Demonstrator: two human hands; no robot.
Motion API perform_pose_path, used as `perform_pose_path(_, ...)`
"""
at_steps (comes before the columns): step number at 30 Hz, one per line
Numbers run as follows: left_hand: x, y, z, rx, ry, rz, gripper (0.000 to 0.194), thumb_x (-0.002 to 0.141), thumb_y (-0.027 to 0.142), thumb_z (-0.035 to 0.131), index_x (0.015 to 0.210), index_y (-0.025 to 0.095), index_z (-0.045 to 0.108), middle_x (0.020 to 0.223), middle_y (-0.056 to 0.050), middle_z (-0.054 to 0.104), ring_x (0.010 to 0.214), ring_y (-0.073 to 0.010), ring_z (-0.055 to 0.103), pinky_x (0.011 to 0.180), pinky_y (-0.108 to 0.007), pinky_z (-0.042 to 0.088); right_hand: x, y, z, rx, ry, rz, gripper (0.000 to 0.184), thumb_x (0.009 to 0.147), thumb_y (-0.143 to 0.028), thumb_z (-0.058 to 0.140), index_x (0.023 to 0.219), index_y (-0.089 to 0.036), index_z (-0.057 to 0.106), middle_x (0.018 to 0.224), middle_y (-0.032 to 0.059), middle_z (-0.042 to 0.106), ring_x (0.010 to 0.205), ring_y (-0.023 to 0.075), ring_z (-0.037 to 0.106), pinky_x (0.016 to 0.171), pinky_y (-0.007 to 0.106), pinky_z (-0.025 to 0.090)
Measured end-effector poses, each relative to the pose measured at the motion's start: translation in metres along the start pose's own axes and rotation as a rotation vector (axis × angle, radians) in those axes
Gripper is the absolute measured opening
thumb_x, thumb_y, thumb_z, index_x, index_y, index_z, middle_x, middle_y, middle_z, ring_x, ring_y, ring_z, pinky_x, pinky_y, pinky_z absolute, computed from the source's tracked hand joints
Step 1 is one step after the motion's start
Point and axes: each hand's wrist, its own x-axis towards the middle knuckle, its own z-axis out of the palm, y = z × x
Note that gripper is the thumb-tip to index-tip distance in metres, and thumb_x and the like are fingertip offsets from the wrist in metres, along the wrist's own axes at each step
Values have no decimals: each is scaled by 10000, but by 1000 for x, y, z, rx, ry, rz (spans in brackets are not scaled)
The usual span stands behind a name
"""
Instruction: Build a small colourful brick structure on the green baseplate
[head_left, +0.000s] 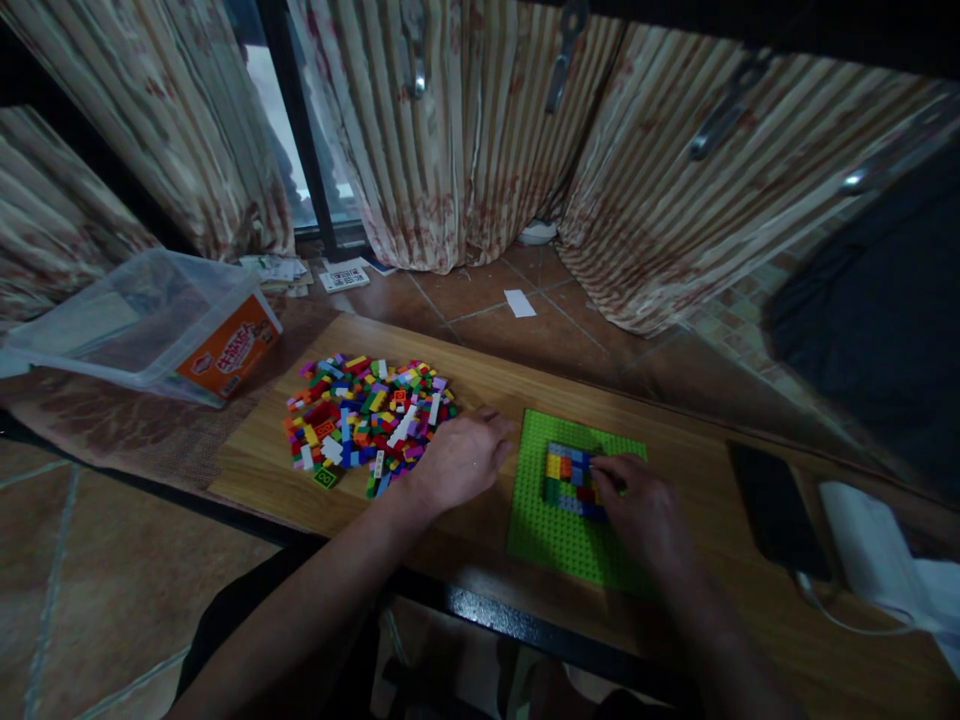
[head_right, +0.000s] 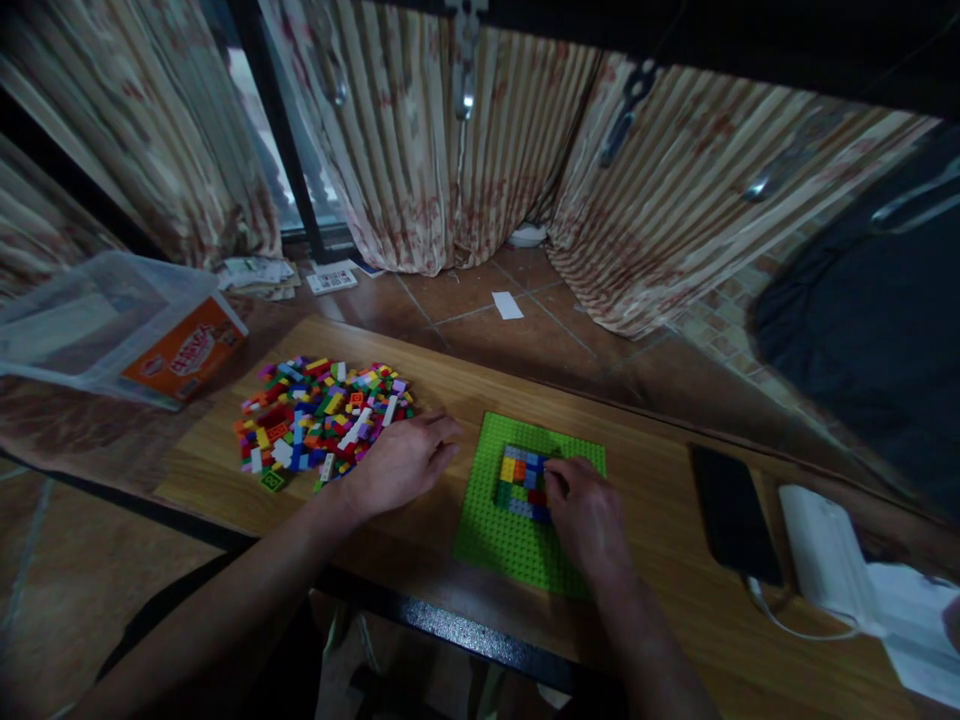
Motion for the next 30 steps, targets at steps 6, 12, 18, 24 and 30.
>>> perform_pose_path(6,0,0,-1,8,-9,-11,185,929,154,473,977,155,651,993,-78,674,868,-203,672,790,-312,550,1,-3,2,-72,-33,-27,322,909,-336,415,859,-187,696,864,90,680,765,215,630,725,357,483)
perform_pose_path(12,-1,0,0,24,-38,-14,212,933,139,453,992,154,656,1004,-83,677,871,-204,676,784,-310,551,0,-2,2,6,-32,18,319,907,-368,448,862,-183,703,894,90,675,805,223,627,742,365,483)
perform_pose_path(18,0,1,-3,33,-65,-26,210,924,121,451,990,143,650,1013,-89,673,897,-214,674,802,-317,550,2,5,5,167,14,128,271,835,-413,552,817,-204,724,905,75,675,810,214,632,761,366,498)
perform_pose_path(24,-1,-1,-1,34,-85,-25,227,931,137,442,1023,158,649,1023,-74,664,895,-215,675,790,-326,551,6,11,8,273,2,255,238,751,-437,634,743,-212,713,843,58,679,771,211,633,758,369,495)
perform_pose_path(30,-1,-1,1,40,-103,-24,236,935,133,431,1045,153,639,1035,-81,666,921,-216,671,810,-331,548,6,18,2,351,-53,341,270,717,-471,679,776,-210,720,827,55,713,764,224,653,724,367,492)
